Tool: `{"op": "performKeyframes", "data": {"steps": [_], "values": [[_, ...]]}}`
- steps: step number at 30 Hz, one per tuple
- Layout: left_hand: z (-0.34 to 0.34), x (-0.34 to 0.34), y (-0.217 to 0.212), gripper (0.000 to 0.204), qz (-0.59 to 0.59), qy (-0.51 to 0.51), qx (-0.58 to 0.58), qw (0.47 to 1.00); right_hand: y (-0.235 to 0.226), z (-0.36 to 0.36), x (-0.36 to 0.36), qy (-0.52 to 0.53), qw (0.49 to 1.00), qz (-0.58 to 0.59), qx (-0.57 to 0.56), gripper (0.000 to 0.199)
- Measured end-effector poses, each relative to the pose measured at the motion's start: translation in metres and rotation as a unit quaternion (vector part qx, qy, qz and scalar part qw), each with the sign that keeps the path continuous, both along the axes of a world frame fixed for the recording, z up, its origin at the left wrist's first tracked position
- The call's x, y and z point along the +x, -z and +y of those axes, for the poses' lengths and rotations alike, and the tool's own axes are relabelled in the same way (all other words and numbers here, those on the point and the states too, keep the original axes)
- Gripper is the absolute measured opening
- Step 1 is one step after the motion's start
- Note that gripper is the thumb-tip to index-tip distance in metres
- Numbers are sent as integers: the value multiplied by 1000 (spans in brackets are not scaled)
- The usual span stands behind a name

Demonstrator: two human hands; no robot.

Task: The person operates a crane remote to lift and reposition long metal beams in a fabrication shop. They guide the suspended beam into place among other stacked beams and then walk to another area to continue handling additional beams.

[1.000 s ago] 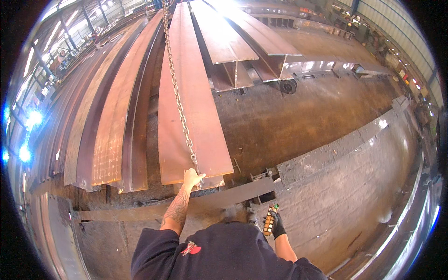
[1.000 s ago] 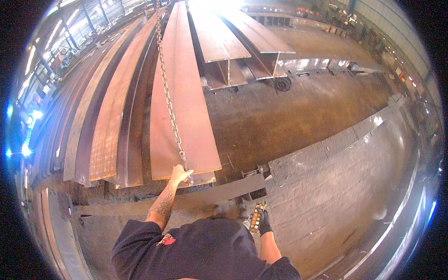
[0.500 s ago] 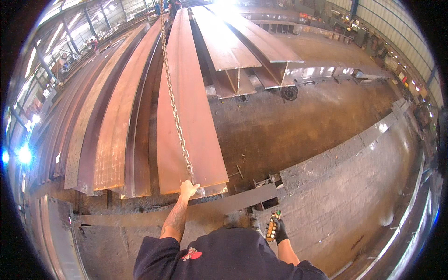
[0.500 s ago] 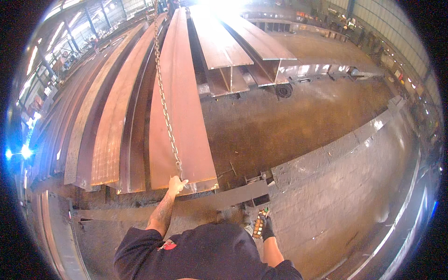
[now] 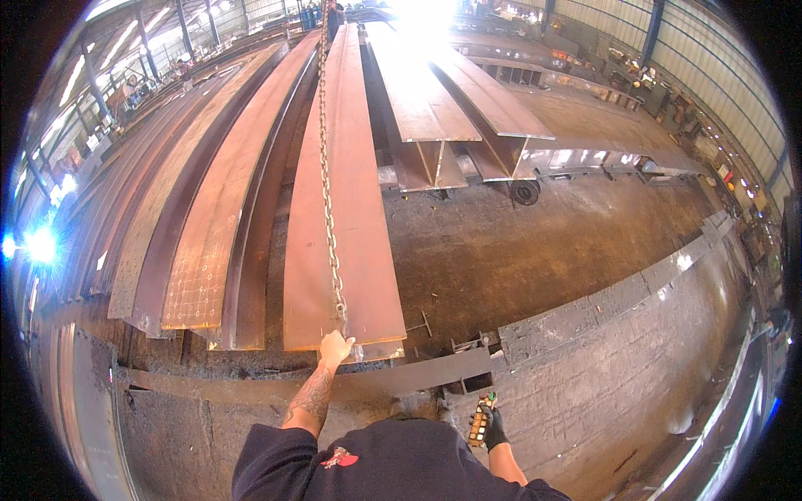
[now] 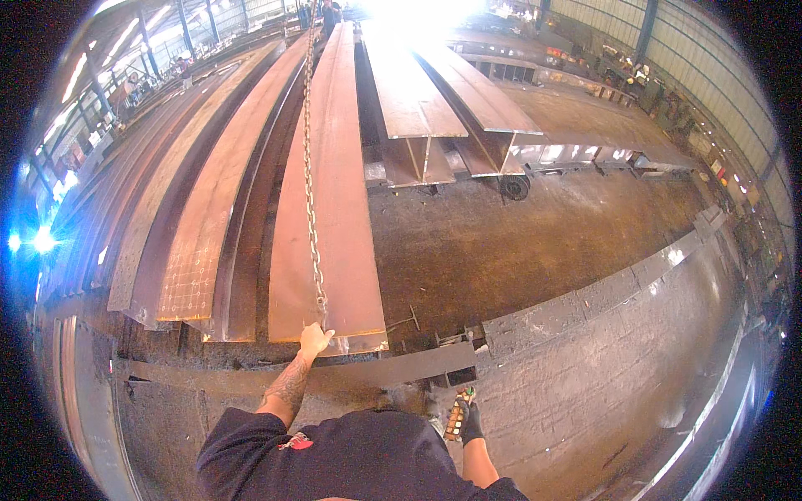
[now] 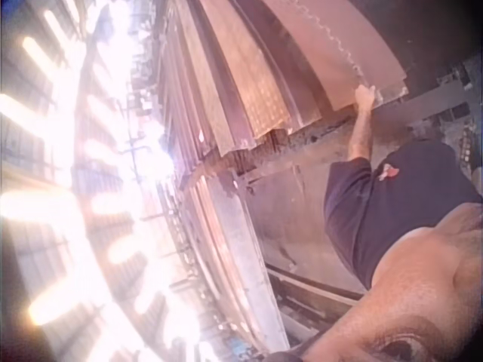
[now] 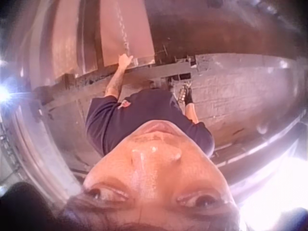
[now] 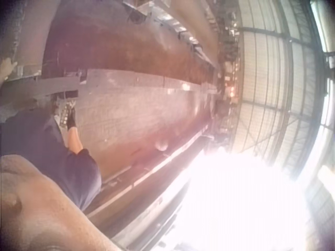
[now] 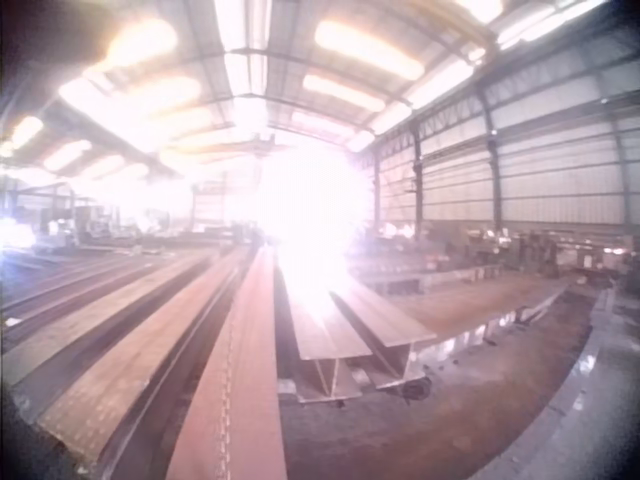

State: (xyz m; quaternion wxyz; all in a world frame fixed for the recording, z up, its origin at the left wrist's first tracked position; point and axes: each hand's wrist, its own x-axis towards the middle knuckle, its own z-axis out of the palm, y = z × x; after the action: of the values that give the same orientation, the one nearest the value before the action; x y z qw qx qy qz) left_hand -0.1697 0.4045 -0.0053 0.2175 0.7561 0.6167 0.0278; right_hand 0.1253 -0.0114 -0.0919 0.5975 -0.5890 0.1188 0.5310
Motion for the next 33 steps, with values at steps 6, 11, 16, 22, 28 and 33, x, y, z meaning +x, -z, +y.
{"op": "performKeyframes", "data": {"steps": [6, 11, 16, 22, 28, 33], "values": [[-6, 3, -17, 48, 22, -4, 7, 1000, 8, -10, -4, 6, 1000, 1, -11, 31], [-6, -1, -21, 47, 14, 10, 20, 1000, 20, -38, -22, -169, 930, -266, -188, 32], [-4, -6, -20, 47, 2, 12, 13, 1000, 64, -101, -27, -382, 807, -396, -217, 42], [-3, -12, -20, 46, 6, 29, 36, 999, 15, -105, -62, -396, 806, -345, -271, 34], [-5, 5, -14, 44, -26, 50, 74, 996, 118, -134, -42, -394, 565, -715, -122, 35], [-10, -9, -10, 44, -23, 16, 79, 996, 8, -38, -55, -312, 834, -360, -279, 63]]}}
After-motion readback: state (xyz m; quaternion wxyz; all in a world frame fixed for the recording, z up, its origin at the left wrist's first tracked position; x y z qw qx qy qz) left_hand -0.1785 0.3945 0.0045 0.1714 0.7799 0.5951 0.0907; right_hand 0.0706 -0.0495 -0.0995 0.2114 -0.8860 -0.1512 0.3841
